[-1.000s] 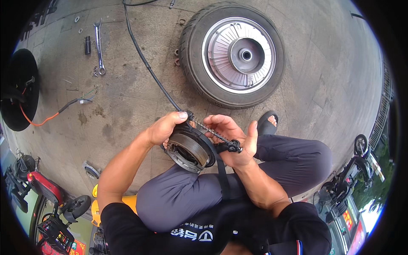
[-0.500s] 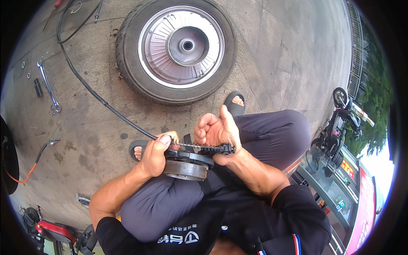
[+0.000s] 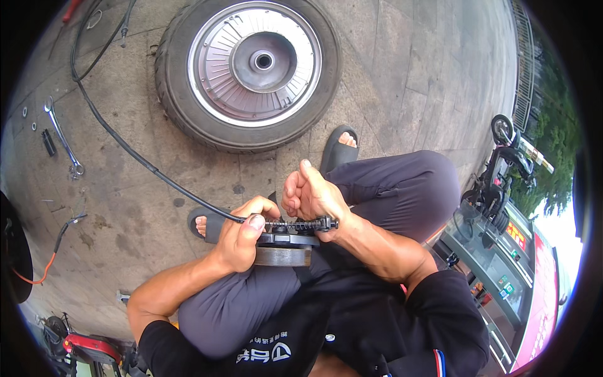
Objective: The person walks from inside a shop to the outdoor work area, then sits on the ground to work on a scooter wheel. They remove a brake assembly from the wheel, inspect it, and reattach it to the wheel hub.
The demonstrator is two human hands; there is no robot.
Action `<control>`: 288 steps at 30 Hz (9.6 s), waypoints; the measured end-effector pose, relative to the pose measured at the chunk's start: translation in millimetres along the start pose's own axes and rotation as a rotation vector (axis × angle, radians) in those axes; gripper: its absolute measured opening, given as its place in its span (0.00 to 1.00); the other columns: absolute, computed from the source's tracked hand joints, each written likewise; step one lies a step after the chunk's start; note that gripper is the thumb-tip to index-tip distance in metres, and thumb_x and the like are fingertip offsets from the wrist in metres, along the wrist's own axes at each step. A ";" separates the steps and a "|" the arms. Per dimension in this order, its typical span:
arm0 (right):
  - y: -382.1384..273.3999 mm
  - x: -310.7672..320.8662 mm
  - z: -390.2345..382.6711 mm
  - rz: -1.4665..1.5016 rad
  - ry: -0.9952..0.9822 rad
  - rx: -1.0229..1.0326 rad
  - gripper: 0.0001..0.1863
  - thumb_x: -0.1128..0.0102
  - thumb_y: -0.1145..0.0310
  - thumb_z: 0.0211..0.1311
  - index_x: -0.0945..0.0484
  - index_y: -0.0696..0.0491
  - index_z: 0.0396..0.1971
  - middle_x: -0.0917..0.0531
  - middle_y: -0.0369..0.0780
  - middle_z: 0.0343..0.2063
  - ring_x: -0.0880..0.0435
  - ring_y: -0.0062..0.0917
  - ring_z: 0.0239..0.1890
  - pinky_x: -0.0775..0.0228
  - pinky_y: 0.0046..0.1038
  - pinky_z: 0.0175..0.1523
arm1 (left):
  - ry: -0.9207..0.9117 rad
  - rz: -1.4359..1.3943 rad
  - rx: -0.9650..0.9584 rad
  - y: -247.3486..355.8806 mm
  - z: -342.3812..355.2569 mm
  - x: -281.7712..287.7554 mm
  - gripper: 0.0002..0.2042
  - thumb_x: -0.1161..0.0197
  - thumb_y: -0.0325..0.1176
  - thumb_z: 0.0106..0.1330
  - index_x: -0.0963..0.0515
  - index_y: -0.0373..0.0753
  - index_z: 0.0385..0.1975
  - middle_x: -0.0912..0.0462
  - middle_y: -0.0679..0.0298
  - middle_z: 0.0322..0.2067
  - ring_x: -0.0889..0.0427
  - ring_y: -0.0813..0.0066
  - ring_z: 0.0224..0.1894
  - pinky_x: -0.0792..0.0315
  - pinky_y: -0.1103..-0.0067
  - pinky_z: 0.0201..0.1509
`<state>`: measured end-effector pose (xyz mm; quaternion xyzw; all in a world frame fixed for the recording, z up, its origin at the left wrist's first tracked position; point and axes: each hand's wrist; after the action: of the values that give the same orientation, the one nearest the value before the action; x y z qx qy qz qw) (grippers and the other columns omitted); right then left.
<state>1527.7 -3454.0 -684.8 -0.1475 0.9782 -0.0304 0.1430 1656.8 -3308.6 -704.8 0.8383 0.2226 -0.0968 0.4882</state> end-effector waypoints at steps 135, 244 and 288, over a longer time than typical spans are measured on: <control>-56.9 -62.7 -11.3 -1.173 -0.187 0.502 0.21 0.56 0.56 0.79 0.19 0.58 0.42 0.23 0.32 0.24 0.29 0.14 0.29 0.31 0.24 0.37 | -0.337 -0.444 -0.450 20.2 -3.3 50.9 0.52 0.31 0.41 0.48 0.53 0.26 0.72 0.44 0.49 0.69 0.37 0.62 0.69 0.44 0.69 0.73; -94.6 -135.0 -2.0 -1.502 -0.702 1.304 0.20 0.33 0.62 0.60 0.21 0.55 0.49 0.21 0.43 0.43 0.20 0.36 0.45 0.27 0.34 0.51 | -0.145 -0.282 -0.530 20.4 -7.0 59.5 0.49 0.30 0.43 0.47 0.48 0.29 0.69 0.36 0.50 0.61 0.36 0.59 0.67 0.44 0.67 0.72; -71.2 -130.2 -29.1 -2.009 -0.536 1.719 0.11 0.38 0.69 0.41 0.24 0.56 0.28 0.29 0.37 0.28 0.26 0.28 0.29 0.28 0.29 0.29 | -0.029 -0.058 -0.530 20.9 -8.4 64.7 0.51 0.30 0.40 0.45 0.48 0.26 0.70 0.37 0.46 0.65 0.37 0.55 0.70 0.44 0.68 0.73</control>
<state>1658.4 -3482.7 -614.5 -0.6602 0.0616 -0.6899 0.2906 1723.3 -3292.2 -708.9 0.6728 0.2570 -0.0611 0.6910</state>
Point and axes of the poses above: each hand's wrist, its own z-axis towards the middle knuckle, its own x-axis out of the back of the hand, y = z × x
